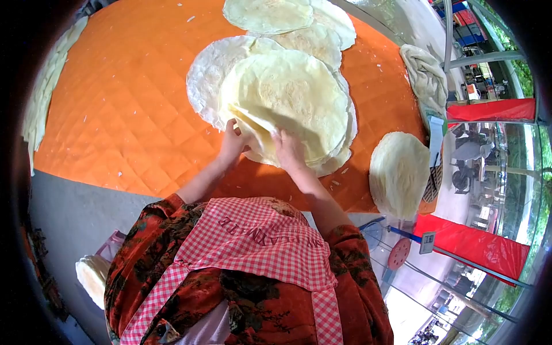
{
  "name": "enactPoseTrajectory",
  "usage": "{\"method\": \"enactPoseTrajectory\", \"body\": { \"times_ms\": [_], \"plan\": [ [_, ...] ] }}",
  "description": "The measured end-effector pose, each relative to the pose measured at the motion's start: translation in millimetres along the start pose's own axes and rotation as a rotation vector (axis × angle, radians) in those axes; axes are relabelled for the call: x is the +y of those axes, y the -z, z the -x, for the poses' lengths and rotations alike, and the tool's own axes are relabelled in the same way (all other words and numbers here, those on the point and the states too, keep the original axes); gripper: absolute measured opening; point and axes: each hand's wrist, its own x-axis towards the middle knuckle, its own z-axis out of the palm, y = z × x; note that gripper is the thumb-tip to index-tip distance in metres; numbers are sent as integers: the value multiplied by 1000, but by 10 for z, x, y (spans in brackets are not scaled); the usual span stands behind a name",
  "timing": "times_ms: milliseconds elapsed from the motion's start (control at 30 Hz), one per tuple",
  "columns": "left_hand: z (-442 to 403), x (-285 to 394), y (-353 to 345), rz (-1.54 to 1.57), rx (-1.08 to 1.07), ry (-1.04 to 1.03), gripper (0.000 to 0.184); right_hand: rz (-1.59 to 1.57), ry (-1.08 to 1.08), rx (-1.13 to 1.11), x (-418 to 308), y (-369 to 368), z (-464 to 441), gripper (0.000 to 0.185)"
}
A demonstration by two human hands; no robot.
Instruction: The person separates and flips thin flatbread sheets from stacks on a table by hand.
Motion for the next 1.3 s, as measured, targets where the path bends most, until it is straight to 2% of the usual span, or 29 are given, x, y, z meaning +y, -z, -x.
{"method": "enactPoseTrajectory", "body": {
  "times_ms": [67, 167, 200, 333, 400, 433, 467, 500, 533, 567, 600, 633, 667, 767, 833, 867, 967, 1033, 1067, 1100, 1133, 1167, 1200, 1233, 1267, 1300],
  "plan": [
    [-25, 17, -38, -34, 40, 16, 61, 57, 247, 107, -79, -94, 84, 51],
    [-92, -53, -70, -48, 77, -10, 57, 155, 291, 154, -151, -121, 153, 59],
    [-95, -68, -87, -41, 82, -29, 53, 176, 242, 185, -129, -163, 138, 60],
    [-153, -184, -40, -173, 88, -128, 35, 195, 129, 128, -104, -186, 59, 38],
    [-205, -218, 12, -108, 90, -26, 29, 260, 43, 17, -88, -15, -126, 28],
    [-231, -230, 27, -75, 94, 24, 26, 271, -86, -18, 16, 157, -362, 21],
    [-253, -243, 38, -89, 116, 15, 26, 231, -10, -52, 154, 453, -603, 19],
    [-272, -253, 51, -106, 137, 8, 27, 310, -145, -139, 148, 827, -907, 21],
    [-284, -254, 57, -123, 155, -1, 27, 289, -68, -108, -5, 1324, -1024, 25],
    [-287, -248, 59, -89, 159, 11, 27, 37, 98, -64, 332, 1706, -1387, 31],
    [-288, -236, 58, -55, 161, 21, 27, -46, 218, -1, -96, 2171, -1325, 34],
    [-287, -226, 51, -20, 161, 33, 27, -111, 186, 79, -189, 2532, -1434, 33],
    [-288, -222, 44, -17, 167, 39, 27, 275, 189, 187, 18, 3021, -1773, 29],
    [-270, -213, 38, -5, 183, 65, 27, 335, 153, 318, -427, 3850, -1802, 29],
    [-254, -179, 35, 3, 185, 96, 26, 188, 197, 321, -855, 4022, -1575, 27],
    [-230, -160, 45, 29, 163, 129, 29, 361, 234, 326, -996, 4098, -1520, 26],
    [-124, 30, 38, 114, 109, 196, 33, 455, 356, 315, -1294, 3555, -1069, 24],
    [18, 213, 25, 181, 97, 209, 35, 800, 72, 293, -1453, 2860, -709, 24],
    [-18, 171, 64, 244, 30, 208, 39, 546, 531, 355, -1025, 2511, -623, 25],
    [-63, 92, 142, 307, -34, 207, 43, 495, 351, 350, -809, 2001, -510, 27],
    [-82, 40, 194, 369, -98, 204, 48, 365, 346, 242, -648, 1567, -407, 25],
    [-66, 60, 204, 434, -145, 211, 51, 442, 435, 274, -544, 1083, -304, 22],
    [-33, 118, 208, 498, -193, 216, 55, 310, 391, 279, -235, 499, -238, 22],
    [10, 175, 214, 555, -242, 223, 59, 173, 270, 126, -96, 77, -119, 30],
    [61, 203, 222, 631, -267, 238, 56, 488, 543, 17, -15, -110, -36, 31],
    [103, 230, 222, 706, -294, 252, 54, 522, 442, 69, -42, -246, 76, 43]
  ]
}}
